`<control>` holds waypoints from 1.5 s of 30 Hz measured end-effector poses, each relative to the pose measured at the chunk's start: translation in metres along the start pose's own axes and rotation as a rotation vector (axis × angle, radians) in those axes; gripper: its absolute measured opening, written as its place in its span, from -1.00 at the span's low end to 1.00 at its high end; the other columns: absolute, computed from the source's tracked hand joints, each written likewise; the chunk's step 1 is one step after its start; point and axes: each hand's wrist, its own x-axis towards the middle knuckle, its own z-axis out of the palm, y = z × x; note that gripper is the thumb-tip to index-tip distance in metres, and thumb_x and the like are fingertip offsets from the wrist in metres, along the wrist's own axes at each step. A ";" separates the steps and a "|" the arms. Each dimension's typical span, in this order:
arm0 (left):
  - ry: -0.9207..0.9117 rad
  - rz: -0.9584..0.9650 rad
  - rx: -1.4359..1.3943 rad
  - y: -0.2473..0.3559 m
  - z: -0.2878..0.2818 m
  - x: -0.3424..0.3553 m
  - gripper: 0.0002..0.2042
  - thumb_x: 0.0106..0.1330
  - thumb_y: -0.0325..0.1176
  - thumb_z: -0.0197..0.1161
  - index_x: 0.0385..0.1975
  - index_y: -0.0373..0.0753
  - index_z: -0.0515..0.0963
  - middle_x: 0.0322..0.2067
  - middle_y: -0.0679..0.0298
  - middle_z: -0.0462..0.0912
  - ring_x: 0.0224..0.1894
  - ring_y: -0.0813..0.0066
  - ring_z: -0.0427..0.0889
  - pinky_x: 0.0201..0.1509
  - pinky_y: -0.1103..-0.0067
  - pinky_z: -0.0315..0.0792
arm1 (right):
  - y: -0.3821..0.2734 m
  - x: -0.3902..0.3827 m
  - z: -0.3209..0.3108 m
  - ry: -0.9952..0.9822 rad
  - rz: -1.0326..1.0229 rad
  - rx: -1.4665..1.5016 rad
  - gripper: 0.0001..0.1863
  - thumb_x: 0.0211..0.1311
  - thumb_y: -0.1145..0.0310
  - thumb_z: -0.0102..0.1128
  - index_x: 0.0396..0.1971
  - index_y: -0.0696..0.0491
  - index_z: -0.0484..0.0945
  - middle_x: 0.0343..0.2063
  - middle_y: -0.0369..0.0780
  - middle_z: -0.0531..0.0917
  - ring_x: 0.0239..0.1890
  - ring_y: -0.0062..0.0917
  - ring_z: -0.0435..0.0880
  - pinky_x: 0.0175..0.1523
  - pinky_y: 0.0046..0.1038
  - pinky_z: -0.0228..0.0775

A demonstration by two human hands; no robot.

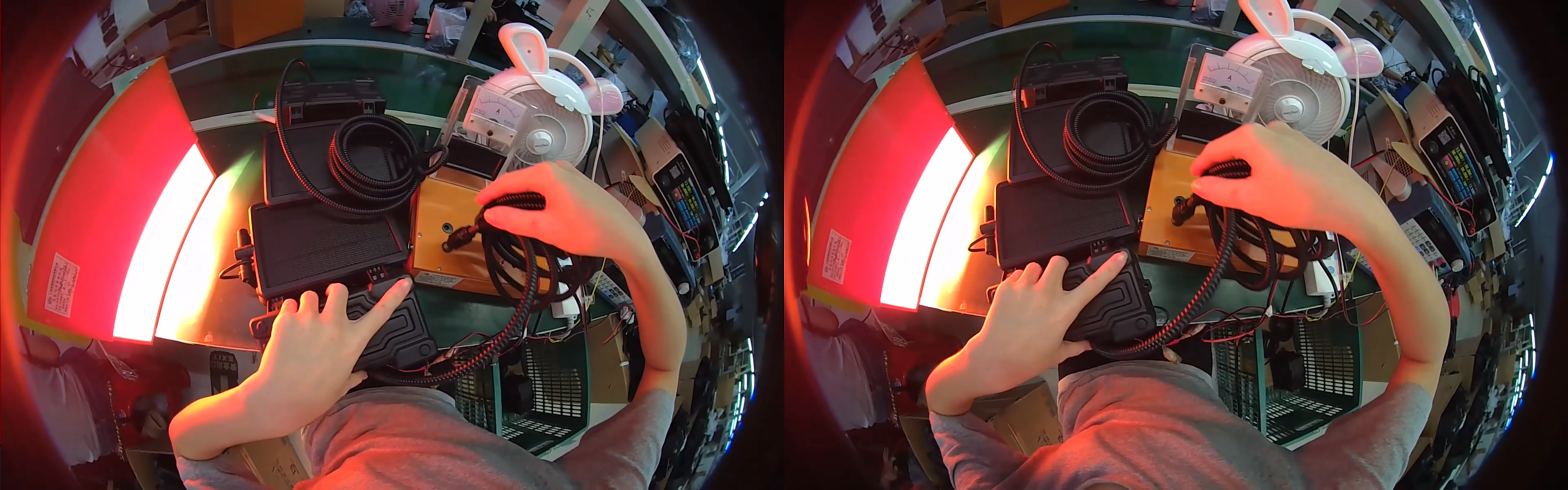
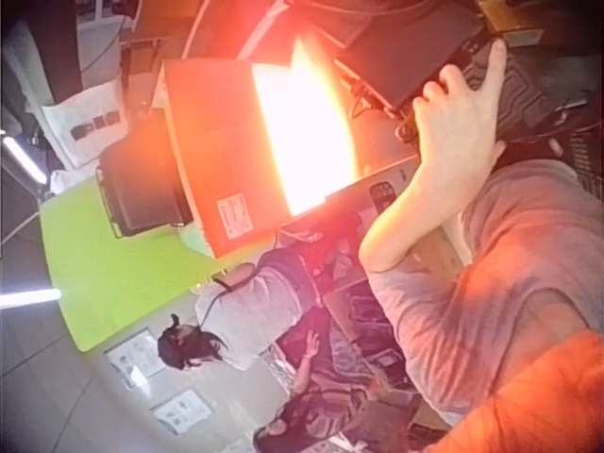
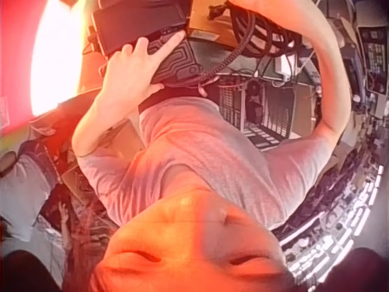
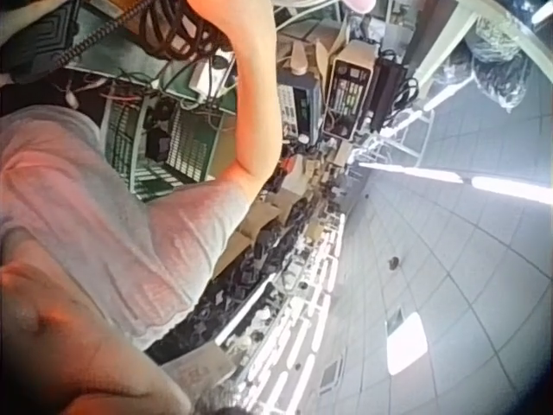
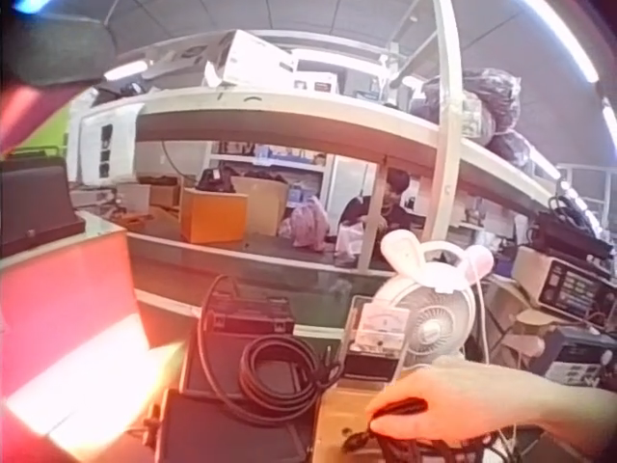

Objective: Testing the voltage and functionality of portable power stations using a test rig.

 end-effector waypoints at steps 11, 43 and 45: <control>0.056 -0.011 0.001 -0.001 0.002 0.000 -0.11 -0.09 -0.29 0.33 0.32 0.12 0.00 -0.39 0.18 0.33 -0.47 0.35 0.39 -0.40 0.54 0.34 | 0.001 0.017 -0.004 -0.076 0.006 -0.149 -0.70 0.07 0.22 0.14 -0.29 0.12 0.60 -0.53 -0.12 0.64 -0.47 -0.31 0.62 -0.31 -0.42 0.38; 0.031 -0.096 0.049 0.002 0.002 0.005 -0.07 -0.26 -0.04 0.43 0.26 0.24 0.13 -0.27 0.12 0.33 -0.44 0.26 0.39 -0.37 0.40 0.37 | 0.060 -0.027 -0.020 -0.143 0.247 0.813 -0.33 0.17 0.32 0.18 0.24 0.12 0.11 -0.11 -0.13 0.58 -0.12 -0.39 0.61 0.02 -0.39 0.42; 0.042 -0.077 0.015 0.003 -0.004 0.008 -0.08 -0.25 -0.03 0.42 0.26 0.24 0.14 -0.26 0.11 0.33 -0.44 0.26 0.40 -0.37 0.39 0.37 | 0.113 -0.045 0.018 0.016 -0.073 0.093 -0.33 0.07 0.29 0.27 0.19 0.09 0.24 0.09 -0.09 0.44 0.13 -0.31 0.43 0.22 -0.32 0.21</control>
